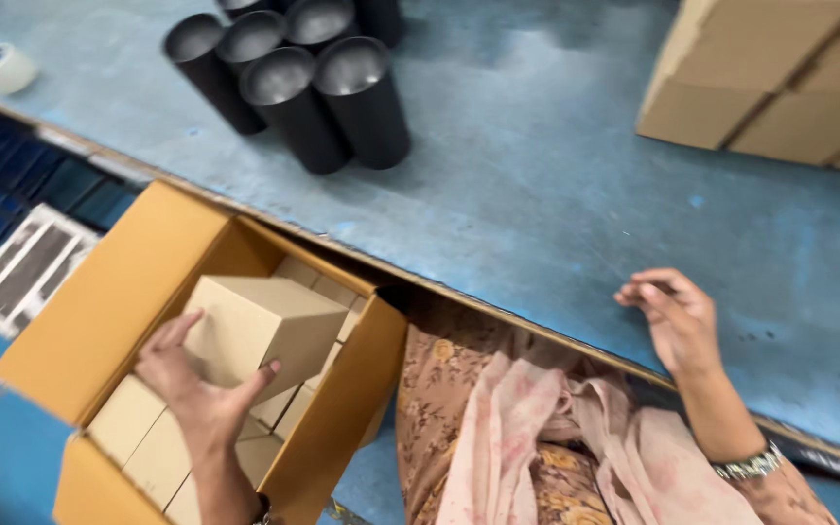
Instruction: The person packs black cylindrical light fixtures into individual cardboard boxes and then organizes the boxes inside a larger shipping carton on the floor.
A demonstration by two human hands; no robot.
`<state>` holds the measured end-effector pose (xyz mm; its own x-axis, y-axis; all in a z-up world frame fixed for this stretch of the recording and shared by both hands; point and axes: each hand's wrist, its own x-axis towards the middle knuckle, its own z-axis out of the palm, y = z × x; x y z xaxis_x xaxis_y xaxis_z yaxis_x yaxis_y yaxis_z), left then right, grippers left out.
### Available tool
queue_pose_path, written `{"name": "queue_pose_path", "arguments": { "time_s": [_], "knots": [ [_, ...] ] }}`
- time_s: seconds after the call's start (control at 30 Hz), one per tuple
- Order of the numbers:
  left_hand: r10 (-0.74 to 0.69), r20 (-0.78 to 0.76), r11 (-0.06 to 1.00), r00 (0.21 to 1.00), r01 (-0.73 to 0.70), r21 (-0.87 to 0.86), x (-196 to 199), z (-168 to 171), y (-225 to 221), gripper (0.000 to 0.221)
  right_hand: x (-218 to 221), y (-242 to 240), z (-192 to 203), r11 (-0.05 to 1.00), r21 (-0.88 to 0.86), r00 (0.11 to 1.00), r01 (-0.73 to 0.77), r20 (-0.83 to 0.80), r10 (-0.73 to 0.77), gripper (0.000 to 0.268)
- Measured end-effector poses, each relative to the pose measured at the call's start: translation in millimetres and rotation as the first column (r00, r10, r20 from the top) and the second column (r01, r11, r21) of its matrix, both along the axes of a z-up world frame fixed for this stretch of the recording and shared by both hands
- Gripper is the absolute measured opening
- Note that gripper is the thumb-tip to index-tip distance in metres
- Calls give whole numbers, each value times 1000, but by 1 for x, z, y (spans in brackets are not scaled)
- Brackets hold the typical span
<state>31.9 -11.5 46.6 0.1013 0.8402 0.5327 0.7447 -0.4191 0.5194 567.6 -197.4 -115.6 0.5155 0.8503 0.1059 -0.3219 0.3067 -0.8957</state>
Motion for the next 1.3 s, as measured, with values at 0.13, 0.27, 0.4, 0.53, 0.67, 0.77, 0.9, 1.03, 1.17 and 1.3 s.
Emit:
{"name": "queue_pose_path", "arguments": {
  "time_s": [0.13, 0.27, 0.4, 0.53, 0.67, 0.77, 0.9, 1.03, 1.17, 1.3],
  "knots": [
    [-333, 59, 938, 941, 325, 119, 78, 61, -16, 88, -2, 1, 1, 1000, -3, 1000, -3, -13, 3, 17],
    [-611, -65, 784, 789, 614, 92, 174, 80, -22, 79, -6, 1, 10, 997, 47, 997, 59, -61, -56, 19],
    [-805, -108, 584, 583, 811, 29, 274, 66, -20, 80, -10, -3, 36, 946, 161, 959, 280, -10, -283, 44],
    [-853, 43, 521, 520, 851, 62, 334, 47, -28, 89, -26, -1, 55, 915, 278, 884, 293, 285, -370, 76],
    [-878, 147, 475, 455, 866, 157, 321, 18, -15, 96, -34, 0, 57, 961, 197, 809, 193, 523, -269, 88],
    [-865, 177, 499, 469, 839, 216, 298, -8, -9, 89, -35, 2, 48, 987, 66, 781, 146, 605, -156, 91],
    [-879, 205, 475, 431, 836, 277, 285, -32, -5, 81, -32, 0, 28, 990, 8, 786, 139, 607, -115, 88],
    [-862, 234, 507, 450, 770, 388, 294, -50, -5, 83, -28, -4, 15, 984, -11, 814, 176, 565, -139, 74],
    [-840, 391, 535, 377, 697, 477, 302, -64, -12, 85, -32, -5, 14, 973, 29, 802, 229, 561, -205, 71],
    [-773, 478, 618, 418, 669, 413, 293, -60, -30, 81, -42, 0, 34, 938, 140, 718, 316, 611, -333, 73]
  ]
}}
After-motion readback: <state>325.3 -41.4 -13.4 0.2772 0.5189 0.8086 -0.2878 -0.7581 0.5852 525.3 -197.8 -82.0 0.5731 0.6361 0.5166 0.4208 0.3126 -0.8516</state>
